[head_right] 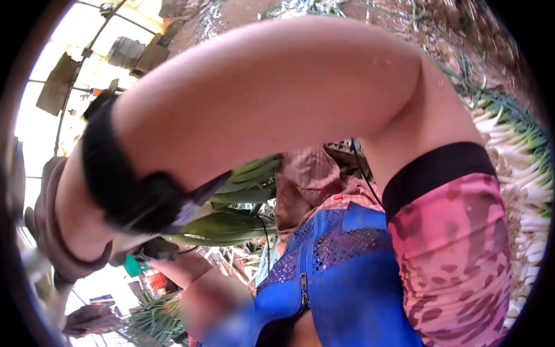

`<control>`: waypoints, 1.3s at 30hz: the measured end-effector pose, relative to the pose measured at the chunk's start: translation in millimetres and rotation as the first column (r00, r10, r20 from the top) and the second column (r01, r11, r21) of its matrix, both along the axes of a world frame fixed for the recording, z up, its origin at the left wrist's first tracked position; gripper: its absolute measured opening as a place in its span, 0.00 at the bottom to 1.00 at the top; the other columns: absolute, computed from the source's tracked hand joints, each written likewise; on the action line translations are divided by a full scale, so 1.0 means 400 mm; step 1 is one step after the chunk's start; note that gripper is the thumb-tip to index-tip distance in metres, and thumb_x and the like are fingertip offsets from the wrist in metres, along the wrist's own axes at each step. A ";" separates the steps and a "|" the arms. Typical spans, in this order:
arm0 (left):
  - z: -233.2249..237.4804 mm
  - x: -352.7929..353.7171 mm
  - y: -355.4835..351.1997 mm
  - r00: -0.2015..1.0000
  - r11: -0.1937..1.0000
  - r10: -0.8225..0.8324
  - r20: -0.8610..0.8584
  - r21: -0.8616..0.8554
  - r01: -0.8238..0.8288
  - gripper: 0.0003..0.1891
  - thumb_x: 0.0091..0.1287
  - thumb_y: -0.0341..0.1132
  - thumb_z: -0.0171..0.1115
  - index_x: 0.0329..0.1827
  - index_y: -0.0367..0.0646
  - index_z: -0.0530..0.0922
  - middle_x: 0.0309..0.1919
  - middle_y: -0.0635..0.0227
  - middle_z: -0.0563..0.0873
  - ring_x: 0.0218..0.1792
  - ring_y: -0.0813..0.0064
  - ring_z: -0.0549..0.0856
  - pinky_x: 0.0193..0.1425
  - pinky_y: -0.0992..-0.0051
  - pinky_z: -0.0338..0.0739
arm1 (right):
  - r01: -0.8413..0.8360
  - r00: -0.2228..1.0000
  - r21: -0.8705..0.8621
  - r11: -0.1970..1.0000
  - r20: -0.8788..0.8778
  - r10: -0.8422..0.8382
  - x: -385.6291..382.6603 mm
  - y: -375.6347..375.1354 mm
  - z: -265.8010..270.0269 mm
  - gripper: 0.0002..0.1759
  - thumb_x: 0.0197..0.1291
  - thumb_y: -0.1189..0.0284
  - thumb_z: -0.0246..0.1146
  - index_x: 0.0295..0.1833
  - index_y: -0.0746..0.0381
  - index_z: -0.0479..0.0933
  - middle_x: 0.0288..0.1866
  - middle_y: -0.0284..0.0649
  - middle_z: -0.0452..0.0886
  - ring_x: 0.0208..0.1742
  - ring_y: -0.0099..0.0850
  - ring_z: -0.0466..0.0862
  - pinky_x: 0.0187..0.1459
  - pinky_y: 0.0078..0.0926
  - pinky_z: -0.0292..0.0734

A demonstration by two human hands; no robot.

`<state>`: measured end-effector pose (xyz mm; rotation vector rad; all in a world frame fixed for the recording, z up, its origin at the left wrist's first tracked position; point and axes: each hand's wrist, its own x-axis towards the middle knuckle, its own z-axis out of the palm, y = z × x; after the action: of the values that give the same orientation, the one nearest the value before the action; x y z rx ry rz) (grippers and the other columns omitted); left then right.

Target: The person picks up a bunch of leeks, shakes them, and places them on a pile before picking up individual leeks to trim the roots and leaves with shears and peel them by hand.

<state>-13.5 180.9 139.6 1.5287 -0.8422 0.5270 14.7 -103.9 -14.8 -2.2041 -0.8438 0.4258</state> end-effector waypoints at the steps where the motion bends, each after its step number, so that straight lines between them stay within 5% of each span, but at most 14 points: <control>1: 0.030 -0.027 -0.029 0.993 0.993 -0.117 -0.035 -0.014 0.117 0.27 0.51 0.33 0.80 0.55 0.45 0.79 0.40 0.68 0.86 0.37 0.74 0.83 0.40 0.72 0.74 | -0.021 0.998 -0.020 1.000 -0.055 0.020 -0.012 -0.004 -0.046 0.39 0.64 0.42 0.54 0.67 0.65 0.70 0.60 0.50 0.79 0.62 0.40 0.77 0.65 0.39 0.68; 3: 0.079 -0.067 -0.086 0.944 0.949 -0.315 -0.095 -0.037 0.313 0.28 0.51 0.33 0.80 0.56 0.46 0.78 0.40 0.69 0.86 0.37 0.74 0.83 0.41 0.72 0.74 | -0.049 0.992 -0.022 0.999 -0.117 0.046 -0.024 -0.009 -0.122 0.39 0.65 0.43 0.54 0.67 0.64 0.70 0.61 0.49 0.79 0.62 0.40 0.77 0.66 0.39 0.68; 7: 0.139 -0.103 -0.178 0.813 0.830 -0.556 -0.172 -0.058 0.555 0.29 0.51 0.33 0.80 0.57 0.47 0.78 0.41 0.70 0.85 0.38 0.74 0.82 0.43 0.71 0.73 | -0.039 0.994 0.019 0.999 -0.101 0.041 -0.019 -0.032 -0.071 0.37 0.66 0.44 0.54 0.68 0.63 0.70 0.63 0.47 0.78 0.64 0.39 0.76 0.67 0.39 0.67; 13: 0.158 -0.117 -0.249 0.702 0.725 -0.679 -0.213 -0.051 0.686 0.31 0.51 0.34 0.81 0.59 0.49 0.77 0.42 0.71 0.85 0.40 0.74 0.81 0.45 0.70 0.71 | 0.037 0.999 0.144 0.989 -0.001 -0.037 0.088 -0.100 0.175 0.35 0.68 0.46 0.53 0.70 0.61 0.69 0.66 0.45 0.76 0.66 0.38 0.75 0.69 0.38 0.65; 17: 0.152 -0.144 -0.210 0.652 0.672 -0.732 -0.197 -0.048 0.739 0.35 0.50 0.35 0.82 0.62 0.53 0.75 0.44 0.74 0.83 0.43 0.74 0.79 0.50 0.70 0.67 | 0.077 0.995 0.105 0.991 -0.076 -0.069 0.185 -0.121 0.206 0.34 0.70 0.48 0.53 0.72 0.60 0.68 0.68 0.43 0.75 0.68 0.38 0.74 0.70 0.38 0.64; 19: 0.165 -0.179 -0.167 0.671 0.684 -0.715 -0.197 -0.001 0.729 0.40 0.47 0.36 0.83 0.65 0.56 0.73 0.46 0.77 0.83 0.45 0.73 0.78 0.55 0.71 0.62 | 0.073 0.980 0.013 0.997 -0.188 -0.069 0.214 -0.126 0.145 0.34 0.70 0.48 0.52 0.72 0.59 0.68 0.69 0.42 0.75 0.68 0.37 0.74 0.71 0.38 0.63; 21: 0.215 -0.225 -0.148 0.676 0.707 -0.667 -0.313 0.021 0.707 0.23 0.62 0.40 0.72 0.60 0.55 0.76 0.41 0.77 0.85 0.41 0.75 0.79 0.53 0.71 0.63 | 0.010 0.941 -0.106 0.994 -0.336 -0.045 0.207 -0.137 0.032 0.33 0.71 0.49 0.52 0.73 0.58 0.68 0.70 0.41 0.75 0.69 0.37 0.73 0.72 0.38 0.62; 24: 0.231 -0.262 -0.147 0.679 0.704 -0.680 -0.278 0.013 0.710 0.20 0.64 0.41 0.69 0.59 0.55 0.77 0.42 0.76 0.86 0.42 0.73 0.81 0.53 0.70 0.65 | -0.150 0.848 -0.168 0.974 -0.528 0.040 0.101 -0.158 -0.104 0.32 0.70 0.49 0.54 0.70 0.60 0.71 0.65 0.42 0.78 0.64 0.34 0.76 0.67 0.36 0.65; 27: 0.210 -0.295 -0.156 0.679 0.690 -0.705 -0.206 0.024 0.724 0.18 0.65 0.41 0.67 0.58 0.55 0.78 0.43 0.74 0.86 0.43 0.71 0.83 0.53 0.69 0.67 | -0.126 0.758 0.125 0.984 -0.627 0.177 0.069 -0.132 -0.251 0.27 0.66 0.54 0.64 0.63 0.60 0.79 0.55 0.39 0.84 0.55 0.27 0.78 0.60 0.30 0.70; 32: 0.171 -0.327 -0.198 0.607 0.607 -0.794 -0.018 0.022 0.795 0.15 0.68 0.42 0.63 0.56 0.54 0.80 0.45 0.71 0.87 0.44 0.68 0.86 0.53 0.67 0.70 | -0.238 0.824 0.037 0.971 -0.522 0.222 0.018 -0.208 -0.210 0.23 0.62 0.59 0.68 0.57 0.61 0.82 0.50 0.38 0.87 0.50 0.29 0.82 0.55 0.29 0.74; 35: 0.160 -0.316 -0.236 0.492 0.496 -0.868 0.075 0.055 0.867 0.14 0.69 0.42 0.61 0.55 0.54 0.81 0.45 0.69 0.88 0.44 0.66 0.88 0.53 0.66 0.72 | -0.184 0.921 -0.120 0.976 -0.369 0.128 -0.019 -0.255 -0.156 0.21 0.58 0.57 0.70 0.50 0.62 0.85 0.42 0.40 0.88 0.46 0.29 0.85 0.50 0.27 0.77; 38: 0.173 -0.286 -0.260 0.301 0.302 -0.953 0.029 0.165 0.939 0.14 0.70 0.42 0.59 0.56 0.54 0.81 0.44 0.72 0.87 0.42 0.68 0.87 0.53 0.65 0.72 | 0.057 0.931 0.061 0.997 -0.364 -0.031 0.005 -0.325 -0.162 0.19 0.59 0.58 0.70 0.48 0.61 0.86 0.41 0.38 0.89 0.42 0.26 0.85 0.45 0.26 0.78; 39: 0.173 -0.289 -0.254 0.324 0.322 -0.946 0.017 0.177 0.930 0.14 0.70 0.42 0.58 0.56 0.53 0.81 0.44 0.72 0.87 0.42 0.67 0.87 0.53 0.65 0.72 | 0.181 0.918 0.105 0.978 -0.375 -0.129 0.013 -0.353 -0.161 0.18 0.60 0.59 0.69 0.48 0.61 0.86 0.39 0.37 0.88 0.41 0.25 0.85 0.44 0.25 0.78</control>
<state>-129.0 79.1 208.7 0.8341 -1.7202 -0.3645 20.1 -245.0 -79.0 -1.9608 -0.4762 0.6558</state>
